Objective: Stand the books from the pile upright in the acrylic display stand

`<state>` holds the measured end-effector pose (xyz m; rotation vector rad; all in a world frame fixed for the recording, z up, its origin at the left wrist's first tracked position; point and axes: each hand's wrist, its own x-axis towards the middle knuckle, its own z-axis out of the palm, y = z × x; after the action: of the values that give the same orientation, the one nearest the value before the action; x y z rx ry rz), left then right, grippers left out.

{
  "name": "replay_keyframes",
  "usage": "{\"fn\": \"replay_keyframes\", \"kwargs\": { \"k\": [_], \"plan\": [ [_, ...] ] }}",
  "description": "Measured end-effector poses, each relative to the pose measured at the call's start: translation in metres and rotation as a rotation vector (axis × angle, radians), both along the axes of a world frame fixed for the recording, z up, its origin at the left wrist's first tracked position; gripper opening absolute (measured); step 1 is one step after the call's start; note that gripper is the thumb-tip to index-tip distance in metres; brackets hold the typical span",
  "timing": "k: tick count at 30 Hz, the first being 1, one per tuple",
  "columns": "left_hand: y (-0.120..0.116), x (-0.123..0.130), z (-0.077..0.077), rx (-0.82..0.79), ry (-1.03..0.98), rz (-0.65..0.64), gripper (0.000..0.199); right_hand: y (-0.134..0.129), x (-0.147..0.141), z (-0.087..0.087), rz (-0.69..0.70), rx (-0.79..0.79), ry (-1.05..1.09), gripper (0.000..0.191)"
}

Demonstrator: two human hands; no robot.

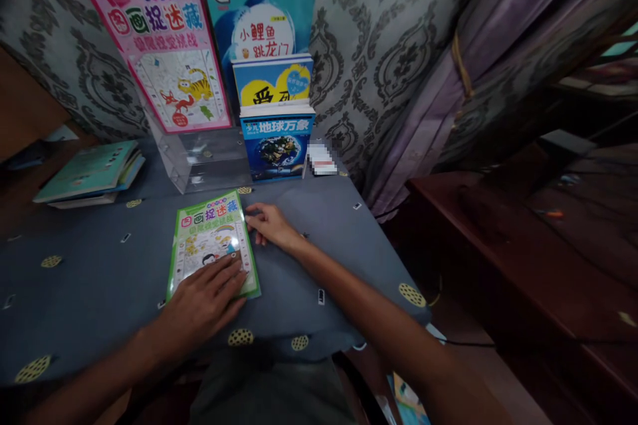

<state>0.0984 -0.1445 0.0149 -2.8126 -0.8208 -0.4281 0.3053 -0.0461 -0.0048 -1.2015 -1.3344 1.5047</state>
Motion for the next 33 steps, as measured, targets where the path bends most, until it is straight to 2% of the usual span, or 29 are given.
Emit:
{"fn": "replay_keyframes", "kwargs": {
  "k": [3,6,8,11,13,15,19,22,25,30,33],
  "plan": [
    [0.003,-0.002,0.003,-0.077,-0.044,0.01,0.033,-0.002,-0.002,0.001,0.0,-0.05,-0.014,0.031],
    [0.019,-0.013,0.002,-0.209,-0.132,0.057,0.03,0.0,-0.008,0.006,0.059,-0.086,-0.062,0.017],
    [0.038,-0.027,-0.005,-0.272,-0.24,0.162,0.032,0.001,-0.011,0.009,0.114,-0.089,-0.088,0.016],
    [0.068,-0.051,-0.023,-0.353,-0.508,0.423,0.048,-0.001,-0.014,0.012,0.154,-0.071,-0.063,0.027],
    [0.084,-0.064,-0.032,-0.474,-0.721,0.536,0.057,-0.004,-0.015,0.012,0.173,-0.063,-0.009,0.034],
    [0.092,-0.071,-0.034,-0.635,-0.962,0.602,0.065,-0.007,-0.015,0.01,0.188,-0.065,0.05,0.041],
    [0.092,-0.067,-0.018,-0.877,-1.348,0.662,0.068,-0.011,-0.013,0.009,0.158,-0.063,0.152,0.052],
    [0.091,-0.057,0.0,-0.941,-1.498,0.753,0.061,-0.014,-0.012,0.012,0.138,-0.042,0.199,0.053],
    [0.092,-0.046,0.011,-1.055,-1.622,0.795,0.055,-0.015,-0.01,0.015,0.136,-0.023,0.229,0.054],
    [0.097,-0.03,0.012,-1.371,-1.725,0.716,0.03,-0.013,-0.008,0.014,0.111,-0.028,0.244,0.053],
    [0.1,-0.023,0.01,-1.529,-1.727,0.662,0.032,-0.012,-0.007,0.014,0.128,-0.037,0.233,0.052]
  ]
}}
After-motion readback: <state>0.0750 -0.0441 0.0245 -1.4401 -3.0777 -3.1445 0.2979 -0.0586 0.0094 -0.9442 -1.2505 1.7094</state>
